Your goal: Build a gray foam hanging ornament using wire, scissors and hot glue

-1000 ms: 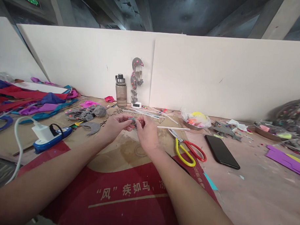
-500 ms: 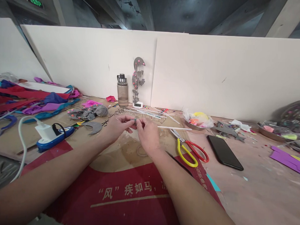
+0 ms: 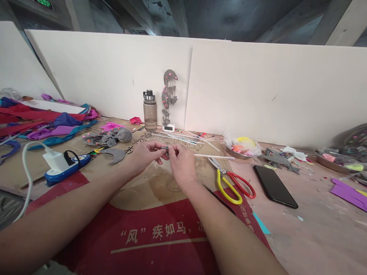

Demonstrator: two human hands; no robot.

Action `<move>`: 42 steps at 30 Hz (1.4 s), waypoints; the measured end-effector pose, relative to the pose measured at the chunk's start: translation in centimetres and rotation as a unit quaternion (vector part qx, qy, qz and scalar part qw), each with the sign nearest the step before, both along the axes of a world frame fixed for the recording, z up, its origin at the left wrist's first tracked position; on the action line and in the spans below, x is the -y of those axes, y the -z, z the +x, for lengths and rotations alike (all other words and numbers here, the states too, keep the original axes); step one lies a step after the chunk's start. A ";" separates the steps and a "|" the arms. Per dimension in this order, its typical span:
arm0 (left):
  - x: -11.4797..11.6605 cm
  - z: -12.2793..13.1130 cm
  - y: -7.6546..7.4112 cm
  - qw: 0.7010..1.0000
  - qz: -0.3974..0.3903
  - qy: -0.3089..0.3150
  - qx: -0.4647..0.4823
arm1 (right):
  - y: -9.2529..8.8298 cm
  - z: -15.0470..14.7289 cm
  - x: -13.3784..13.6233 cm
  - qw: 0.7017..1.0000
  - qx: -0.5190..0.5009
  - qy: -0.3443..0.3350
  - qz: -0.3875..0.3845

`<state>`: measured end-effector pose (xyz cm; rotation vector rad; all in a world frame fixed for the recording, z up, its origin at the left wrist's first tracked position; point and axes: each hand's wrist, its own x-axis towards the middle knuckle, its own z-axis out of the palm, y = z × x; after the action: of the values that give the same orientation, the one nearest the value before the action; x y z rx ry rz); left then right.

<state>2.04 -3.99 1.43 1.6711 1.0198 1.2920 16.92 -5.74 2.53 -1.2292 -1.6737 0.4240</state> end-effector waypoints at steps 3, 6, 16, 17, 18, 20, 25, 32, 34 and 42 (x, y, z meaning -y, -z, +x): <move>0.1 0.1 -0.1 1.000 0.003 -0.002 0.003 | 0.0 0.0 0.1 1.000 -0.004 -0.003 0.002; 0.3 0.2 -0.4 1.000 0.001 -0.010 -0.002 | 0.0 -0.1 0.1 1.000 0.000 0.002 0.001; -0.1 0.2 -0.2 0.999 -0.014 -0.041 0.027 | -0.3 -0.5 0.6 1.000 -0.006 -0.026 0.004; -0.2 0.2 -0.1 0.998 -0.018 -0.038 0.043 | -0.3 -0.5 0.7 1.000 -0.008 -0.030 0.005; -0.2 0.2 -0.1 0.998 -0.023 -0.036 0.056 | -0.3 -0.5 0.7 0.999 -0.013 -0.029 0.006; -0.3 0.2 -0.2 0.996 -0.032 -0.032 0.078 | -0.2 -0.5 0.7 0.999 -0.034 -0.024 0.009; -0.3 0.1 -0.3 0.993 -0.045 -0.031 0.101 | 0.1 -0.5 0.5 0.997 -0.069 -0.037 -0.008; -0.3 0.2 -0.1 0.995 -0.050 0.009 0.083 | 0.2 -0.3 0.1 0.993 -0.099 -0.051 -0.045; -0.3 0.2 -0.2 0.995 -0.053 0.038 0.075 | 0.3 -0.1 -0.3 0.990 -0.120 -0.045 -0.052; -0.1 0.4 -0.3 0.978 -0.111 0.072 0.159 | 0.7 -0.1 -0.6 0.981 -0.176 -0.047 -0.068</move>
<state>2.41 -3.94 1.75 1.2948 0.8033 1.2511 16.80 -5.11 1.86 -1.0998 -1.4186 0.7791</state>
